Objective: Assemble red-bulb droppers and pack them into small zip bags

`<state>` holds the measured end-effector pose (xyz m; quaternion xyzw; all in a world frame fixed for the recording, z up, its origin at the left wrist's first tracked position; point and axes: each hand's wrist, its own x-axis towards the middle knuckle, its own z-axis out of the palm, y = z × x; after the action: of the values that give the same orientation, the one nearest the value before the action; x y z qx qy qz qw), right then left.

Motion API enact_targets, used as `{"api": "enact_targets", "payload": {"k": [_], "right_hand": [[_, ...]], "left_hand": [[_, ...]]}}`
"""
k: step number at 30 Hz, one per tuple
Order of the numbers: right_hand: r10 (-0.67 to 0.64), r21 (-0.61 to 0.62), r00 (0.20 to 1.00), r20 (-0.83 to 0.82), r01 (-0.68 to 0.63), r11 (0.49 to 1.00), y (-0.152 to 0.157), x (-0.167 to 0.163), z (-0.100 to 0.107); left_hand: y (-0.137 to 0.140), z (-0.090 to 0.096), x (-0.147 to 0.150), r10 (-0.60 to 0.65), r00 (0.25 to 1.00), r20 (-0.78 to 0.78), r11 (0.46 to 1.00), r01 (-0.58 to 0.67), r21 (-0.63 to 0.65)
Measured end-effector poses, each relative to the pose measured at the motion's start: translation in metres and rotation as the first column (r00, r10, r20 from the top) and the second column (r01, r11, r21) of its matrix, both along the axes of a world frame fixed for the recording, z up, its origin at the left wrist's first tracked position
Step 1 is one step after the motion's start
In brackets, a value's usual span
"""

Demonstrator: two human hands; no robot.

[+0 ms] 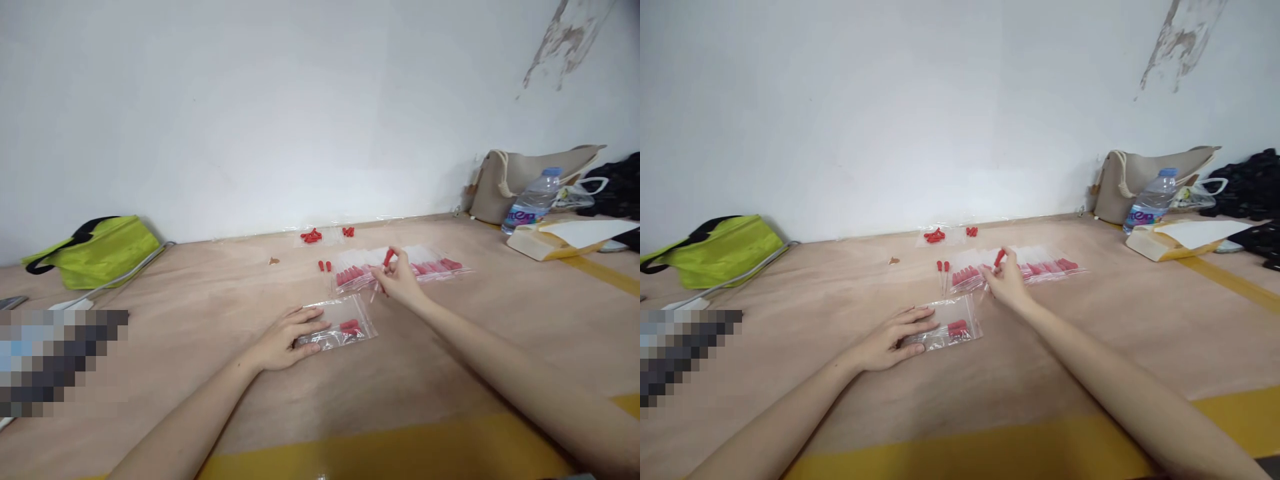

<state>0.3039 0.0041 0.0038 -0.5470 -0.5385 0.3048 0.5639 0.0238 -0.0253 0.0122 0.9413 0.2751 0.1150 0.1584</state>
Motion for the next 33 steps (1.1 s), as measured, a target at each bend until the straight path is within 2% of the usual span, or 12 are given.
{"api": "enact_targets", "payload": {"k": [3,6,10,13,16,20,25,28,30,32,33], "right_hand": [[-0.011,0.027,0.994,-0.107,0.014,1.000,-0.015,0.006,-0.016],[-0.007,0.015,0.971,-0.237,0.011,1.000,-0.020,-0.001,-0.024],[0.058,-0.040,0.894,-0.443,-0.084,0.996,-0.025,-0.014,-0.027],[0.078,-0.098,0.855,-0.513,-0.148,0.984,-0.032,-0.018,-0.025],[0.143,-0.156,0.896,-0.421,-0.227,0.961,-0.038,-0.016,-0.022],[0.356,-0.227,0.916,-0.186,-0.393,0.891,-0.039,-0.011,-0.018],[0.322,-0.170,0.940,-0.111,-0.337,0.926,-0.035,-0.018,-0.016],[0.396,-0.137,0.918,-0.025,-0.396,0.908,-0.036,-0.023,-0.018],[0.497,-0.119,0.867,0.047,-0.489,0.864,-0.036,-0.022,-0.018],[0.559,-0.157,0.824,0.091,-0.542,0.826,-0.035,-0.017,-0.015],[0.550,-0.183,0.828,0.107,-0.528,0.830,-0.034,-0.014,-0.013]], "left_hand": [[0.001,-0.002,-0.001,0.002,1.000,-0.004,1.000,-0.002,0.004],[0.001,-0.002,-0.001,-0.003,1.000,-0.022,1.000,0.003,0.014],[0.000,-0.001,-0.001,0.014,0.999,-0.039,0.999,-0.013,0.031],[0.000,0.000,-0.001,0.025,0.998,-0.051,0.999,-0.023,0.034],[0.000,0.000,0.000,0.023,0.999,-0.048,0.999,-0.021,0.035],[0.000,-0.002,-0.001,0.035,0.999,-0.025,0.999,-0.034,0.038],[0.000,-0.003,-0.001,0.030,1.000,-0.008,0.998,-0.030,0.047],[-0.001,-0.002,0.000,0.032,0.999,-0.006,0.998,-0.031,0.047],[-0.001,-0.001,0.000,0.029,0.999,-0.015,0.999,-0.029,0.046],[-0.001,-0.001,0.000,0.024,0.999,-0.031,0.999,-0.022,0.046],[0.000,-0.001,0.000,0.022,0.999,-0.039,0.999,-0.020,0.048]]}}
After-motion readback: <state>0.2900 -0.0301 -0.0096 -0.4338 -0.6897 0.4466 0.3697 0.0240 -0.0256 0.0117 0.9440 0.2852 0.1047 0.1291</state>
